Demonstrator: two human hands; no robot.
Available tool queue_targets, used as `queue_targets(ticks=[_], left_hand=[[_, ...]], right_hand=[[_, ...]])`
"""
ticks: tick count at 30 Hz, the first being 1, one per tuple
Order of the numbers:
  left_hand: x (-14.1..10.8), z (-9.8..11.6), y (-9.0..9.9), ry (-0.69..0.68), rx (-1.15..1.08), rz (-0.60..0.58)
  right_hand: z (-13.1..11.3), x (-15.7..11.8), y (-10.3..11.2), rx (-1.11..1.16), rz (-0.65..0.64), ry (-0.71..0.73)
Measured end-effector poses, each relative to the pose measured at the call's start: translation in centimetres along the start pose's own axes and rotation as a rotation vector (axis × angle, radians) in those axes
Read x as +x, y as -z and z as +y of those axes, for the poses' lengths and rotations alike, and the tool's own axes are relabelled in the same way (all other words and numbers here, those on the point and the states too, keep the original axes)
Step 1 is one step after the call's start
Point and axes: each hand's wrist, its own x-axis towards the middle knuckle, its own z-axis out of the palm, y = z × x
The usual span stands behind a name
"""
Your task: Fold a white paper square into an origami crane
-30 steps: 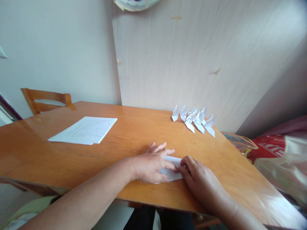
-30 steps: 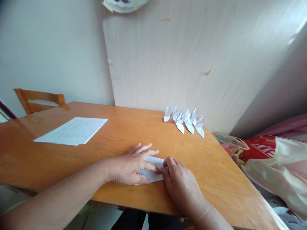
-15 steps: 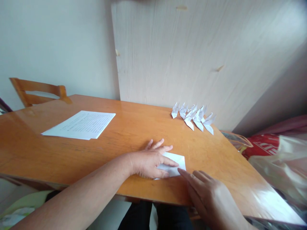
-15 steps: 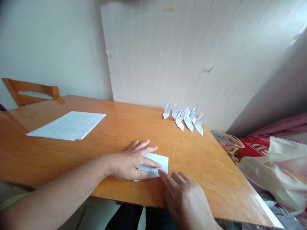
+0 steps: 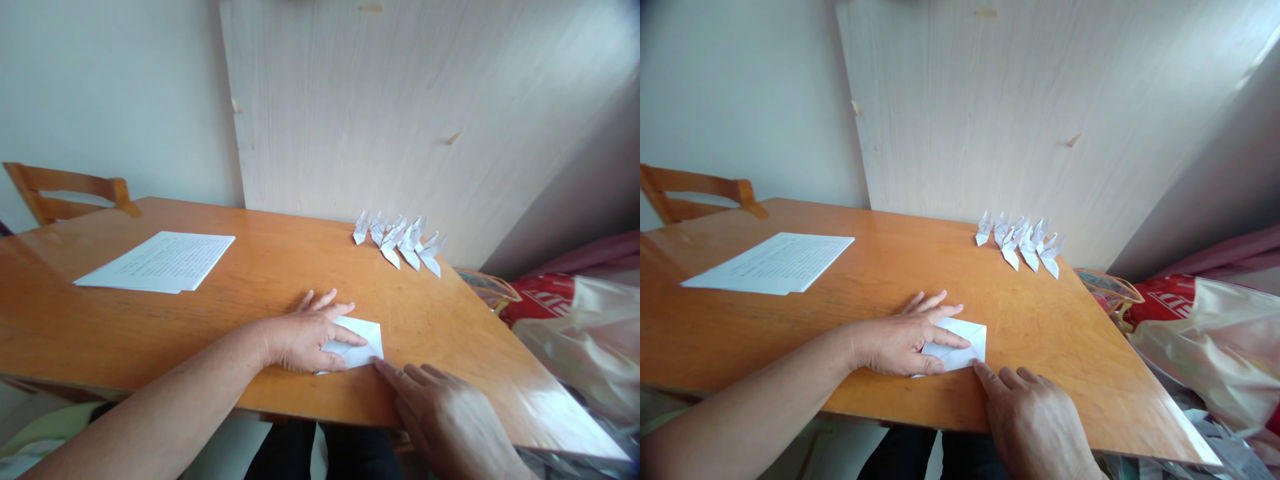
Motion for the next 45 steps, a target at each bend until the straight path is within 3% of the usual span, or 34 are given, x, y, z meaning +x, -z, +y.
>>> queue_targets(ticks=[6,13,27,45], left_hand=[[0.0,0.2,0.2,0.003,-0.009,-0.006],[0.1,0.0,0.0,-0.019,-0.006,0.029],[0.2,0.1,-0.1,-0.032,-0.028,0.059],[0.8,-0.2,-0.6,-0.014,-0.019,0.011]], right_hand=[[1.1,-0.5,0.6,0.118,-0.043,-0.116],[0.4,2.6,1.7,0.257,-0.048,-0.403],[-1.7,4.0,1.3,0.066,-0.067,-0.371],[-4.3,4.6,1.0,0.03,-0.086,-0.329]])
